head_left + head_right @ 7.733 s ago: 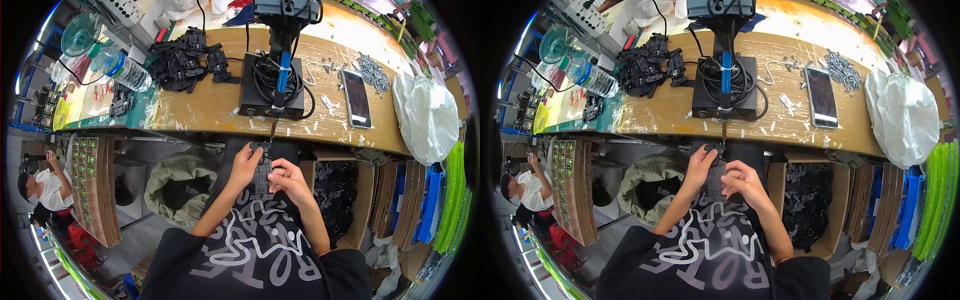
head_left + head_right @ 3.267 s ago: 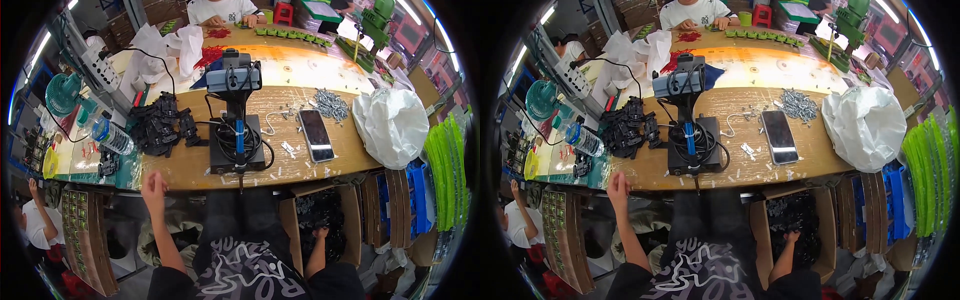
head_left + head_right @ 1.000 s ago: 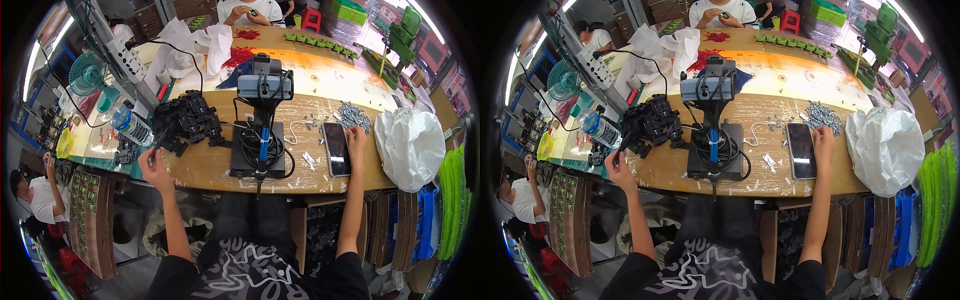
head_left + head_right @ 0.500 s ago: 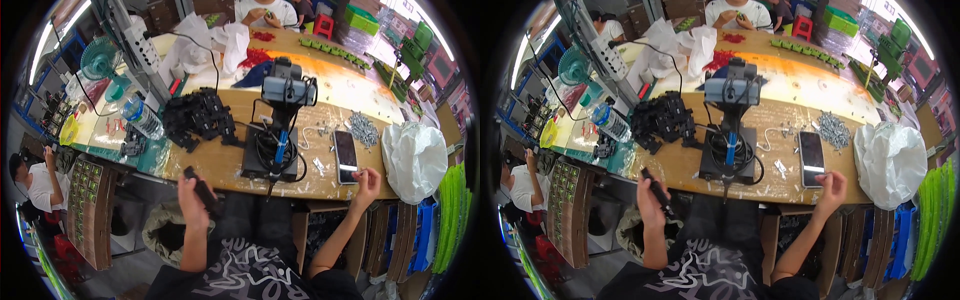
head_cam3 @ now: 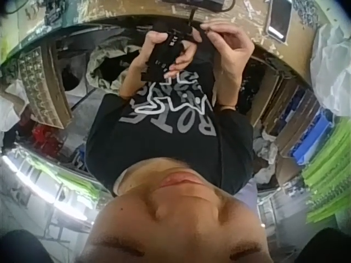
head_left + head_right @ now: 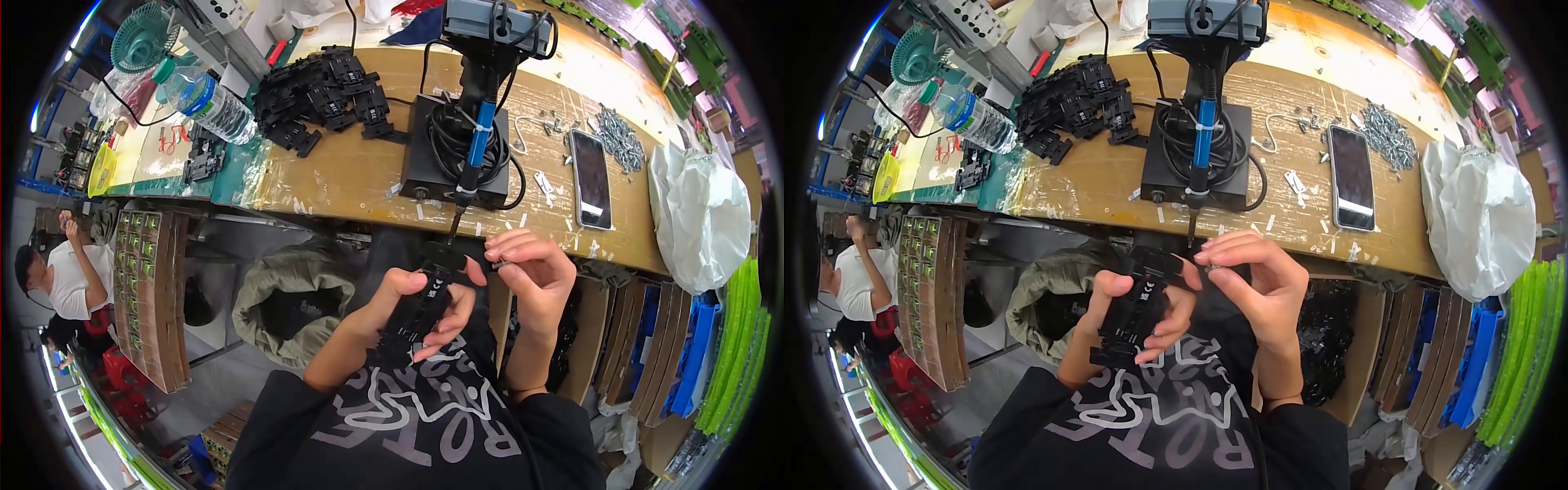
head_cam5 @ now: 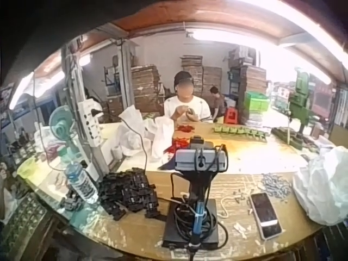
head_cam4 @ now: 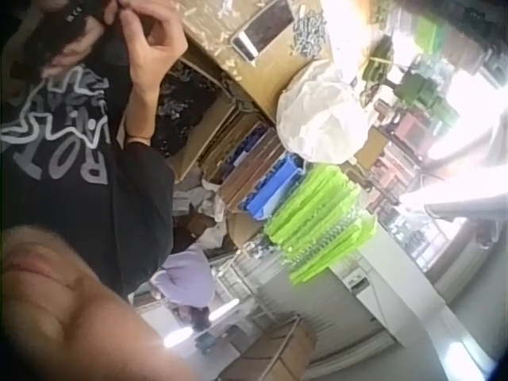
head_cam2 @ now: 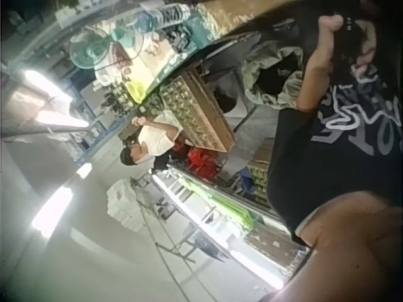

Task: The person assembles small plastic housing components by hand at a manufacturing workstation.

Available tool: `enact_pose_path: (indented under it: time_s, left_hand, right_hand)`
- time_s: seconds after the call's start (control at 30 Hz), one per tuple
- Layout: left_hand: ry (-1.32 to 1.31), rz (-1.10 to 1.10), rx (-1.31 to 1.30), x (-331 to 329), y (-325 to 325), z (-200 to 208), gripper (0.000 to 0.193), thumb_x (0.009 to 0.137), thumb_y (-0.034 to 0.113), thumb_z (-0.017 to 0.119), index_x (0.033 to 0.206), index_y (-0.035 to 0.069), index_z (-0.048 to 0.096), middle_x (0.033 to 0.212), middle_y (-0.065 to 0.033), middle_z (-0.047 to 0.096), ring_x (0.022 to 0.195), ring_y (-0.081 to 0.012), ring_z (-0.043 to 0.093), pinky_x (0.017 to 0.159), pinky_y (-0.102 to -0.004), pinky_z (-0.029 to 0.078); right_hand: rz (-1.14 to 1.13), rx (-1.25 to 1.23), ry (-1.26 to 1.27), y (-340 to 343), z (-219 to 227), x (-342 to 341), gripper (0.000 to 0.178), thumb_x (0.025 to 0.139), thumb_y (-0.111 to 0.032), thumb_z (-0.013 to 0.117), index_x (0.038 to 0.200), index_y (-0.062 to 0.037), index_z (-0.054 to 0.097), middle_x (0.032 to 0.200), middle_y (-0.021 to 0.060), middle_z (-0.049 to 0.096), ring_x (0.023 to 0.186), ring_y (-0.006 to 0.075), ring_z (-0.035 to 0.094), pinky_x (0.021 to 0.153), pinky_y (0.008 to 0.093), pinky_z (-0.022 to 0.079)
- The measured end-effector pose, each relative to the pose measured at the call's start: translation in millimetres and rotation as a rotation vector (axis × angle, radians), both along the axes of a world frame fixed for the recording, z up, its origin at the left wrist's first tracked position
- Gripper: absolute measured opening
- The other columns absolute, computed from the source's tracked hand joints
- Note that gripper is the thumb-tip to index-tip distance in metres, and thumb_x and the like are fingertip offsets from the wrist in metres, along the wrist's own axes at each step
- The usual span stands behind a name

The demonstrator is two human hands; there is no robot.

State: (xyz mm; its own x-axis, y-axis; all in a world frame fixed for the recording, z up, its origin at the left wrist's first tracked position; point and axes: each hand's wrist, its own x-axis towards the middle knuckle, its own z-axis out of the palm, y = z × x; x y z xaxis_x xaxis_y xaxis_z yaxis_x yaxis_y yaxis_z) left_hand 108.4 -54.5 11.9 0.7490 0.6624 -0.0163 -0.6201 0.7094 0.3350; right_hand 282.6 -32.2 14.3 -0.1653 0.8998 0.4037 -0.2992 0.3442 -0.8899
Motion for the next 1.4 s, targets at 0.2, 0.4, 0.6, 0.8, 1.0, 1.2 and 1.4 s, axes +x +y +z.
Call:
enact_pose_path:
  time_s: [0.2, 0.4, 0.6, 0.8, 1.0, 1.2, 1.4]
  left_hand:
    - [0.078, -0.149, 0.091, 10.7, -5.2, -8.4, 0.049, 0.073, 0.046, 0.047, 0.062, -0.001, 0.038, 0.055, -0.0076, 0.037, 0.040, -0.0112, 0.040, 0.028, -0.0188, 0.034]
    - [0.214, -0.198, 0.122, 12.8, -3.4, 3.0, 0.054, 0.070, 0.050, 0.052, 0.062, -0.002, 0.040, 0.055, -0.0064, 0.038, 0.042, -0.0110, 0.040, 0.029, -0.0185, 0.032]
    - [0.329, -0.189, 0.202, 11.8, -0.3, 4.4, 0.052, 0.072, 0.052, 0.049, 0.059, 0.002, 0.038, 0.053, -0.0034, 0.037, 0.042, -0.0089, 0.039, 0.030, -0.0176, 0.030]
    - [0.452, -0.165, 0.294, 12.6, -5.1, -0.9, 0.050, 0.075, 0.049, 0.049, 0.067, 0.002, 0.037, 0.055, -0.0029, 0.036, 0.043, -0.0089, 0.038, 0.032, -0.0181, 0.030]
    - [0.465, -0.198, 0.356, 12.5, -12.6, -16.2, 0.043, 0.083, 0.041, 0.045, 0.094, 0.002, 0.031, 0.064, -0.0041, 0.038, 0.046, -0.0094, 0.040, 0.034, -0.0186, 0.033]
    - [0.214, -0.274, 0.085, 20.0, -19.0, -25.4, 0.052, 0.084, 0.047, 0.041, 0.114, 0.005, 0.032, 0.058, -0.0044, 0.039, 0.043, -0.0110, 0.042, 0.032, -0.0190, 0.034]
    - [0.000, -0.199, -0.159, 16.2, -18.1, -59.3, 0.030, 0.083, 0.024, 0.048, 0.100, 0.001, 0.043, 0.054, -0.0031, 0.040, 0.030, -0.0110, 0.036, 0.025, -0.0221, 0.027]
  right_hand:
    - [0.171, -0.141, 0.155, -4.7, 3.9, -10.6, 0.015, 0.068, 0.006, 0.061, 0.082, 0.0019, 0.057, 0.093, 0.0146, 0.057, 0.090, 0.0221, 0.053, 0.082, 0.0346, 0.040]
    - [0.285, -0.271, 0.225, -6.2, -7.1, -12.5, 0.012, 0.072, 0.008, 0.059, 0.083, 0.0032, 0.056, 0.091, 0.0125, 0.053, 0.086, 0.0158, 0.052, 0.073, 0.0245, 0.043]
    - [0.229, -0.308, 0.213, -6.6, -7.1, -11.9, 0.011, 0.073, 0.008, 0.058, 0.083, 0.0050, 0.054, 0.089, 0.0131, 0.054, 0.082, 0.0156, 0.054, 0.073, 0.0251, 0.045]
    - [0.225, -0.335, 0.151, -11.9, -8.1, -7.0, 0.010, 0.074, 0.007, 0.059, 0.083, 0.0053, 0.054, 0.091, 0.0129, 0.053, 0.085, 0.0156, 0.053, 0.074, 0.0248, 0.044]
    - [0.173, -0.225, -0.182, -19.5, -13.8, 6.8, 0.012, 0.074, -0.002, 0.060, 0.086, 0.0017, 0.060, 0.086, 0.0095, 0.058, 0.087, 0.0188, 0.053, 0.079, 0.0284, 0.040]
    - [0.192, -0.170, -0.092, -25.1, -25.0, 16.4, 0.010, 0.071, -0.003, 0.063, 0.080, 0.0011, 0.061, 0.082, 0.0079, 0.059, 0.085, 0.0210, 0.051, 0.085, 0.0338, 0.037]
    - [0.149, -0.279, 0.063, -29.2, -35.1, 9.3, 0.015, 0.068, -0.015, 0.068, 0.073, -0.0011, 0.063, 0.074, 0.0085, 0.061, 0.082, 0.0213, 0.052, 0.087, 0.0376, 0.035]
